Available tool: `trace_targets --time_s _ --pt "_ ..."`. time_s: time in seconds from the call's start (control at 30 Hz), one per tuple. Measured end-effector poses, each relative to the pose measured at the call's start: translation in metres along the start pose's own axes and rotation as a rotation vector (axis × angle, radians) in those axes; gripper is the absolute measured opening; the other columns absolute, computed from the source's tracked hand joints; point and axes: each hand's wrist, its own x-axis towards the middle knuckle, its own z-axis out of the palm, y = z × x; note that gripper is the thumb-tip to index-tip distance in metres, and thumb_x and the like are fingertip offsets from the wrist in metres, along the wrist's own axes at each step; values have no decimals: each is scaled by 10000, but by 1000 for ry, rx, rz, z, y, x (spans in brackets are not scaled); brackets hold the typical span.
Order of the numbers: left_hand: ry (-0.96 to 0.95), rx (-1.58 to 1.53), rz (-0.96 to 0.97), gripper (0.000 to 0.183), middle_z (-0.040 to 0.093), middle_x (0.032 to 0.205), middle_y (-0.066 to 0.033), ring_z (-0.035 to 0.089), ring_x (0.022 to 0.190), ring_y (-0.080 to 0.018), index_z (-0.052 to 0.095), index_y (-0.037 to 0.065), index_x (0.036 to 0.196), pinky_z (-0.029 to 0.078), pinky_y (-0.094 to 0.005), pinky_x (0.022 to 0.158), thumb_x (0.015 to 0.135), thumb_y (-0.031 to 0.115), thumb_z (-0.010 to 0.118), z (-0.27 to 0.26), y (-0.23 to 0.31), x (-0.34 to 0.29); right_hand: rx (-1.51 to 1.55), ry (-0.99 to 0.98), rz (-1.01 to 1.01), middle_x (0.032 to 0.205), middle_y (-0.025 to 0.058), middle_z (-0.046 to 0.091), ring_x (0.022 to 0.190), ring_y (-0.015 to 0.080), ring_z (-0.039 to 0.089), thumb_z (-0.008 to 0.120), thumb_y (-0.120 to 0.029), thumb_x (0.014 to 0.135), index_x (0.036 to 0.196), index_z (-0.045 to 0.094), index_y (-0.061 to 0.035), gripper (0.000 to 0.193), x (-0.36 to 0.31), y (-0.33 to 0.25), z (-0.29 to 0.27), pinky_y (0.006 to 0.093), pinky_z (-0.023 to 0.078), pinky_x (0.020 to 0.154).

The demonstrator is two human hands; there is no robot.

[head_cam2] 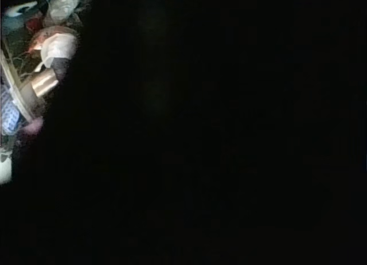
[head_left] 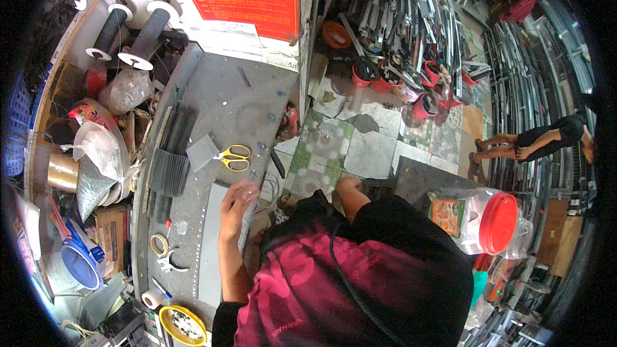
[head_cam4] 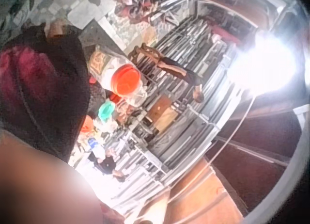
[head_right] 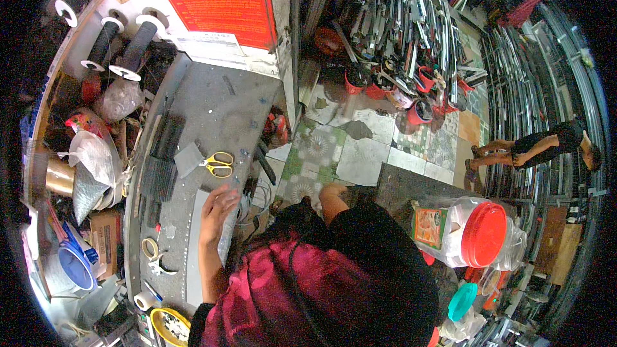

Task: The person repeatedly picks small black components from a yellow bowl and places them into holes on a gray rectangular board. They occasionally adjust the board and handle a thin wire, then return to placing components. The workspace contains tools and materials on a cluttered table.

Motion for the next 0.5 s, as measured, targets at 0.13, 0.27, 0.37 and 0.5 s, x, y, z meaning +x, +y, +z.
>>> trace_targets --time_s 0.13,0.27,0.37,0.5 --pt "91 128 -74 503 693 1500 -180 639 1427 -313 555 24 1581 463 -469 1233 1144 255 646 2 20 -31 139 -154 -26 1457 45 764 1314 352 734 839 -339 963 1409 803 -188 472 8 27 21 561 613 981" --pt "-52 403 75 744 519 1680 -220 463 1587 -301 444 -43 1663 351 -442 1313 1084 293 768 32 19 12 -173 -79 -372 1327 70 819 1238 338 777 906 -271 906 1311 850 -188 418 -15 -13 -9 513 639 978" --pt "-150 579 230 1029 366 1778 -257 361 1654 -345 290 -70 1723 300 -480 1351 1003 382 868 88 33 79 -189 50 -492 1240 76 827 1119 332 787 865 -266 920 1242 854 -136 347 -30 -68 -25 541 627 854" --pt "-332 487 238 1006 500 1656 -238 514 1509 -335 357 -45 1700 441 -451 1251 982 416 890 164 81 131 -425 209 -571 1351 122 788 1226 332 751 726 -424 1011 1304 827 -115 438 -55 -145 -37 567 602 937"
